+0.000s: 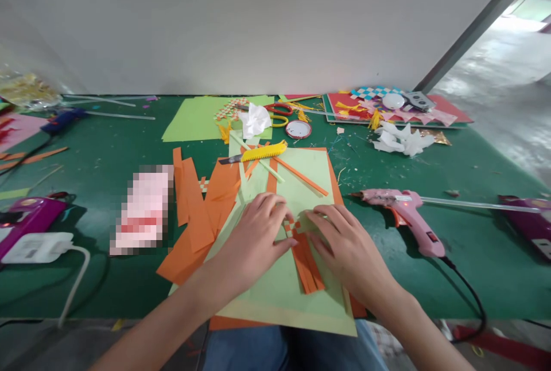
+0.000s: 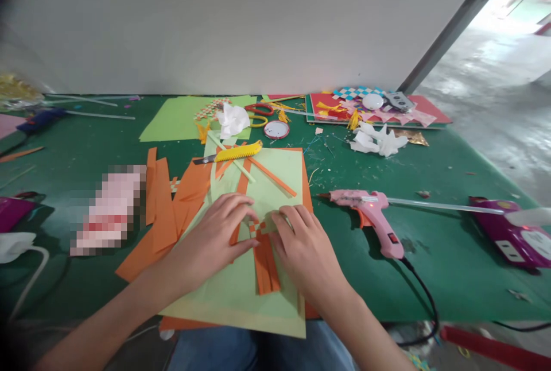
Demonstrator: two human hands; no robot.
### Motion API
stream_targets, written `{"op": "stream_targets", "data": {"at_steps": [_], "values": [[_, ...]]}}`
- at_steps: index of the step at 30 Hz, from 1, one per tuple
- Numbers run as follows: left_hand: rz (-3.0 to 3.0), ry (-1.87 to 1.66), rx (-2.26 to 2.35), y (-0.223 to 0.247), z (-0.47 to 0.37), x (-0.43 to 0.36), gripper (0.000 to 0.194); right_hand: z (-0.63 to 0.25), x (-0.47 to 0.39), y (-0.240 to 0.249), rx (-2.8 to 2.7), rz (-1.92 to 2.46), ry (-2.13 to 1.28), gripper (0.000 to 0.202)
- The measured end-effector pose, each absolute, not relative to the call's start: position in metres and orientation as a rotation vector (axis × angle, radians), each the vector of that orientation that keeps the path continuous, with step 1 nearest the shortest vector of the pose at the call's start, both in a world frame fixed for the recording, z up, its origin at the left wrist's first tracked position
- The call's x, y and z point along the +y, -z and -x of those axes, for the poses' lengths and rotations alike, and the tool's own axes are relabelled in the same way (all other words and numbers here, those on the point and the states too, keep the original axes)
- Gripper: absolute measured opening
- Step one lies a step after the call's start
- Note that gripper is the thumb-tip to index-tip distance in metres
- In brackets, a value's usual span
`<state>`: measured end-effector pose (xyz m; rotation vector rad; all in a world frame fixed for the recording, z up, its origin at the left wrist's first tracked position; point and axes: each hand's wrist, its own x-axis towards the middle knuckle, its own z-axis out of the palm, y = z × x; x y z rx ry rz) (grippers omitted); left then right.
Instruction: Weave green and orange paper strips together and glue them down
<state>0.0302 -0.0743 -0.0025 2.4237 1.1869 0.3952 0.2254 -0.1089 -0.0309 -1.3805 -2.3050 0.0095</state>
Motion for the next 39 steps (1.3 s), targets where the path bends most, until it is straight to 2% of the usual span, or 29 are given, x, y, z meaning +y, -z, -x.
{"op": "stream_targets", "data": {"at_steps": [5,13,22,34,39], "values": [[-2.259,-0.434,1.199,0.002,-0.032,-0.071,0.016,-0.226,-0.109,0.033,-2.256,1.379,-0.053,0.027],[-1.9,-0.565,1.18,0.005,-0.037,-0.061,0.028,-0.226,-0.108,0.033,-2.226,1.367,-0.067,0.03],[-2.343,-0.368,1.181,0.001,-0.039,-0.068,0.033,-0.225,-0.107,0.032,-2.203,1.351,-0.071,0.027],[-1.701,-0.533,1.187,0.009,-0.042,-0.063,0.042,-0.226,-0.108,0.031,-2.184,1.327,-0.039,0.026],[-1.623,-0.663,1.164,0.008,-0.043,-0.064,0.038,-0.227,-0.111,0.026,-1.976,1.327,-0.007,0.013]]}}
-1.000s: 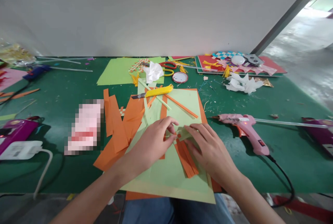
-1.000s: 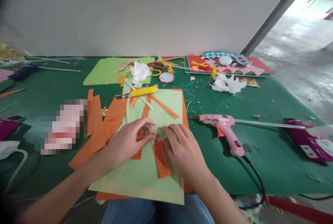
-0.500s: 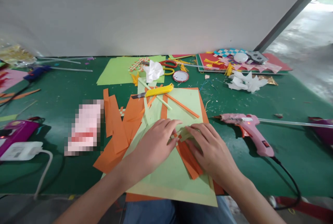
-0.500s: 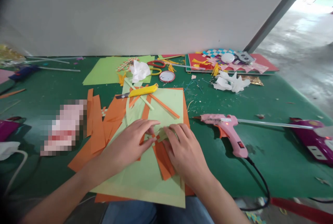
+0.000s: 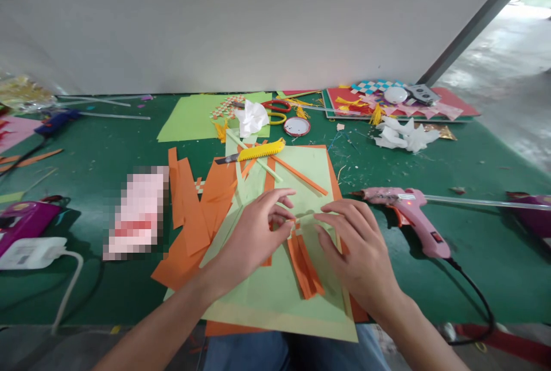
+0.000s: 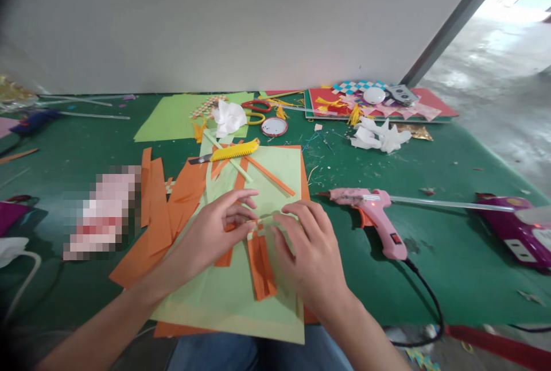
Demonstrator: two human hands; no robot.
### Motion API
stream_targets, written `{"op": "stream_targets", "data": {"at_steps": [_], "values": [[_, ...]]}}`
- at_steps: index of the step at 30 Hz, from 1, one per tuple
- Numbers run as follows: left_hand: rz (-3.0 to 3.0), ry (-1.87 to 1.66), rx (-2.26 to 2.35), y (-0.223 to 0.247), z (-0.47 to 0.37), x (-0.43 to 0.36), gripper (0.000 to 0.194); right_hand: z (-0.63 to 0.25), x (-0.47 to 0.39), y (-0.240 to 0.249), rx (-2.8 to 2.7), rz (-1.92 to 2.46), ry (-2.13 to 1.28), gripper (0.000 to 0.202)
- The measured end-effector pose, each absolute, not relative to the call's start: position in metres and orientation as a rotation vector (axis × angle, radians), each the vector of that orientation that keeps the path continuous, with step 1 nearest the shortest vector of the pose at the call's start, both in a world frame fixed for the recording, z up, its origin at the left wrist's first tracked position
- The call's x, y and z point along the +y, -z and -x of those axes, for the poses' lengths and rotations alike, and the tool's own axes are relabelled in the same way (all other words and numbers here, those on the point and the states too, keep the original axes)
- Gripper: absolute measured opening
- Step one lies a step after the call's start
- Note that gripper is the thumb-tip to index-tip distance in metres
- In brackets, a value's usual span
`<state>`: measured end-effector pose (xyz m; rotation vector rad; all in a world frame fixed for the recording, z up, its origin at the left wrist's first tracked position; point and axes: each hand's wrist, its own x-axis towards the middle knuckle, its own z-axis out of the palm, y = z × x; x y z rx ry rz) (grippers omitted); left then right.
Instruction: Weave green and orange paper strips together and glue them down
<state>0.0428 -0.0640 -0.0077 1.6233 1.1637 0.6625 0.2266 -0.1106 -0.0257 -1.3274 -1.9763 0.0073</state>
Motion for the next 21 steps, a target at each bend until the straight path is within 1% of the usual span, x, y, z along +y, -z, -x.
{"op": "stream_targets", "data": {"at_steps": [3,7,12,17,21], "values": [[-1.597,-0.674,1.19,0.0058,-0.0427,-0.0649,0.04,-0.2239,-0.1118,0.0237,-1.945,1.38,0.0,0.008],[-1.673,-0.604,1.181,0.006,-0.0437,-0.0642,0.046,-0.2214,-0.1117,0.0261,-1.963,1.42,-0.013,0.01],[-1.721,-0.593,1.168,0.0092,-0.0444,-0.0642,0.046,-0.224,-0.1113,0.0306,-1.943,1.393,-0.01,0.009],[-1.572,-0.647,1.147,0.0067,-0.0398,-0.0652,0.042,-0.226,-0.1126,0.0302,-1.882,1.36,0.014,0.013],[-1.397,-0.667,1.064,0.0058,-0.0349,-0.0619,0.046,-0.2264,-0.1138,0.029,-1.862,1.369,-0.021,0.012]]}}
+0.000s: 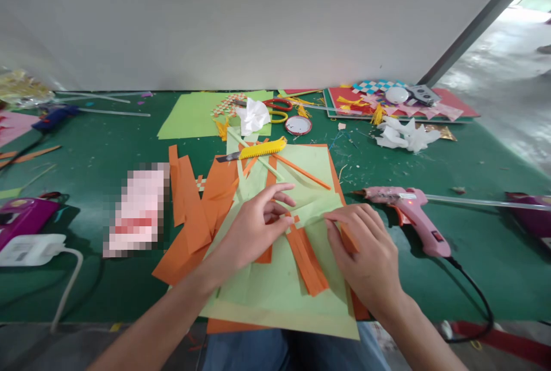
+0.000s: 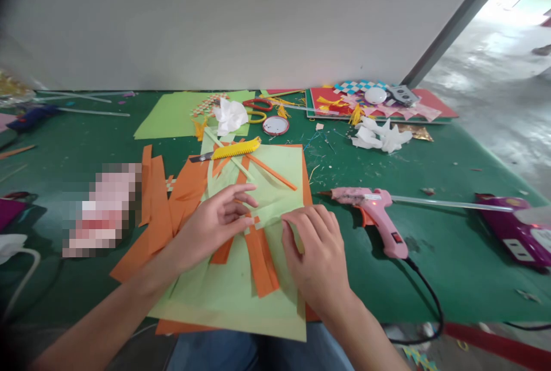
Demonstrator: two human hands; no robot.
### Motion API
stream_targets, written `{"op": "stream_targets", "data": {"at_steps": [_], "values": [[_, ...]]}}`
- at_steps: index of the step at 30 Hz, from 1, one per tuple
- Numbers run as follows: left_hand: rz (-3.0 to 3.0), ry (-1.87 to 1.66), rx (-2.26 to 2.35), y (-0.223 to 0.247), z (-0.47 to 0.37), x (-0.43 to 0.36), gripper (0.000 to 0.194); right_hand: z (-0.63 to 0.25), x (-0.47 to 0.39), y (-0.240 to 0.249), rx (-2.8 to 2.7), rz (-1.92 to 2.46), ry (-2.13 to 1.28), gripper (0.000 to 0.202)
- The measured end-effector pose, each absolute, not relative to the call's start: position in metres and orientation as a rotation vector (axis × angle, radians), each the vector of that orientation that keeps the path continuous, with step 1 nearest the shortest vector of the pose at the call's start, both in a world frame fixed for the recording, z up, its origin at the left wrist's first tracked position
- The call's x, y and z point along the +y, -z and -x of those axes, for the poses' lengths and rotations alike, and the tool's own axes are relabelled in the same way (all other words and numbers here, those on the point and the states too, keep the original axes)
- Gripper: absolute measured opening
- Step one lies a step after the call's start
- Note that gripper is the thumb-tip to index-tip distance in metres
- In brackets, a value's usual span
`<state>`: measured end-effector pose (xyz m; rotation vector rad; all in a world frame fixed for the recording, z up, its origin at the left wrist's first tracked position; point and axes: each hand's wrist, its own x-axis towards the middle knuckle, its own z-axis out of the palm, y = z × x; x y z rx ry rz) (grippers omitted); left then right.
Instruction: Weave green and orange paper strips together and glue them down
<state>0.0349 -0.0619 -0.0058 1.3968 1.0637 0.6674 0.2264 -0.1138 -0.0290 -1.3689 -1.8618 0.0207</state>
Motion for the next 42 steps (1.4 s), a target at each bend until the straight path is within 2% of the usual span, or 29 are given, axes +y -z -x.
{"op": "stream_targets", "data": {"at_steps": [10,28,37,42], "values": [[-1.381,-0.646,1.044,0.006,-0.035,-0.06,0.049,-0.224,-0.119,0.032,-2.034,1.095,-0.138,0.022],[-1.241,-0.652,1.013,-0.002,-0.03,-0.056,0.051,-0.228,-0.117,0.033,-1.992,1.267,-0.136,0.013],[-1.259,-0.695,0.908,-0.004,-0.03,-0.06,0.047,-0.226,-0.124,0.023,-1.741,1.166,-0.023,0.022],[-1.304,-0.67,0.891,-0.002,-0.034,-0.064,0.047,-0.214,-0.127,0.015,-1.815,1.176,-0.009,0.023]]}}
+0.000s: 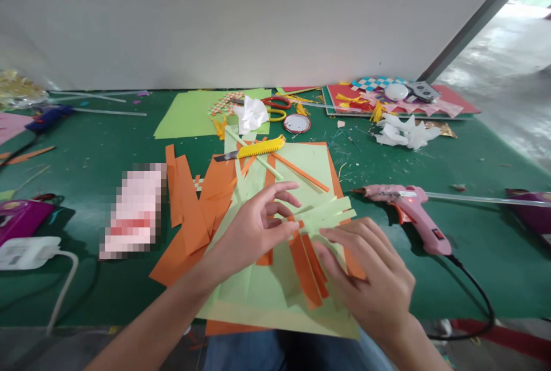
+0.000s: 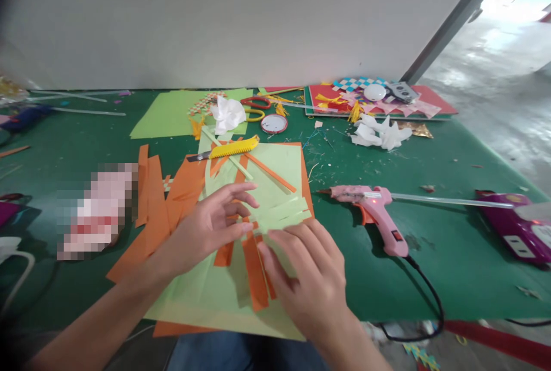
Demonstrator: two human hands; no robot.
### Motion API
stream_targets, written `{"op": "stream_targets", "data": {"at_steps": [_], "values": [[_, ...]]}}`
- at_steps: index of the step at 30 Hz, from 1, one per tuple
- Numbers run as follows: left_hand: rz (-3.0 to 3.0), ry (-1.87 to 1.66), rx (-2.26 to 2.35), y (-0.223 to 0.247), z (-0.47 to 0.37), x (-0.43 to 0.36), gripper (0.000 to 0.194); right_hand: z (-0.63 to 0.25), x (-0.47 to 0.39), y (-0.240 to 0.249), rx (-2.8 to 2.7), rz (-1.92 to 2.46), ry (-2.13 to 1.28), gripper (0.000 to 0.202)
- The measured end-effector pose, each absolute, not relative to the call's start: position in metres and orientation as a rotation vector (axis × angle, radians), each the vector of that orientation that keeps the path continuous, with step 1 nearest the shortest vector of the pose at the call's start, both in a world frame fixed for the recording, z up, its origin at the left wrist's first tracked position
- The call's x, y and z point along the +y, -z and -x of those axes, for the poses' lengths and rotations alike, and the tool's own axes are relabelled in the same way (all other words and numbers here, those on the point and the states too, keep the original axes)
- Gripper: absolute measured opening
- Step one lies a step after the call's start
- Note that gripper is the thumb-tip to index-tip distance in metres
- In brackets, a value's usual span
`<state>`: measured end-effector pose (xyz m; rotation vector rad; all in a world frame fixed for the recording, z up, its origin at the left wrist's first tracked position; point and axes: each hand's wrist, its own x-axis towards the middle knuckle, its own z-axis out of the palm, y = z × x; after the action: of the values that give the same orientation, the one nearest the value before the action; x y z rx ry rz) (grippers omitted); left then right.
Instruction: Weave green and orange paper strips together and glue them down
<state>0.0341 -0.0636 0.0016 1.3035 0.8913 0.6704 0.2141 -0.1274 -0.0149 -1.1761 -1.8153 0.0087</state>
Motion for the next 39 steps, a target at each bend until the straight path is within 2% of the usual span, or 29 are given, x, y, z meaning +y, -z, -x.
{"op": "stream_targets", "data": {"at_steps": [10,22,29,39], "values": [[-1.334,-0.687,0.889,0.002,-0.035,-0.066,0.047,-0.197,-0.124,0.011,-2.005,1.329,0.129,0.01],[-1.401,-0.652,0.905,0.0,-0.034,-0.068,0.047,-0.197,-0.118,0.011,-2.01,1.348,0.094,0.013],[-1.438,-0.631,0.935,0.0,-0.034,-0.069,0.052,-0.215,-0.112,0.007,-1.815,1.426,0.156,0.014],[-1.532,-0.599,0.906,-0.001,-0.034,-0.072,0.06,-0.204,-0.106,0.01,-1.987,1.438,-0.337,0.008]]}}
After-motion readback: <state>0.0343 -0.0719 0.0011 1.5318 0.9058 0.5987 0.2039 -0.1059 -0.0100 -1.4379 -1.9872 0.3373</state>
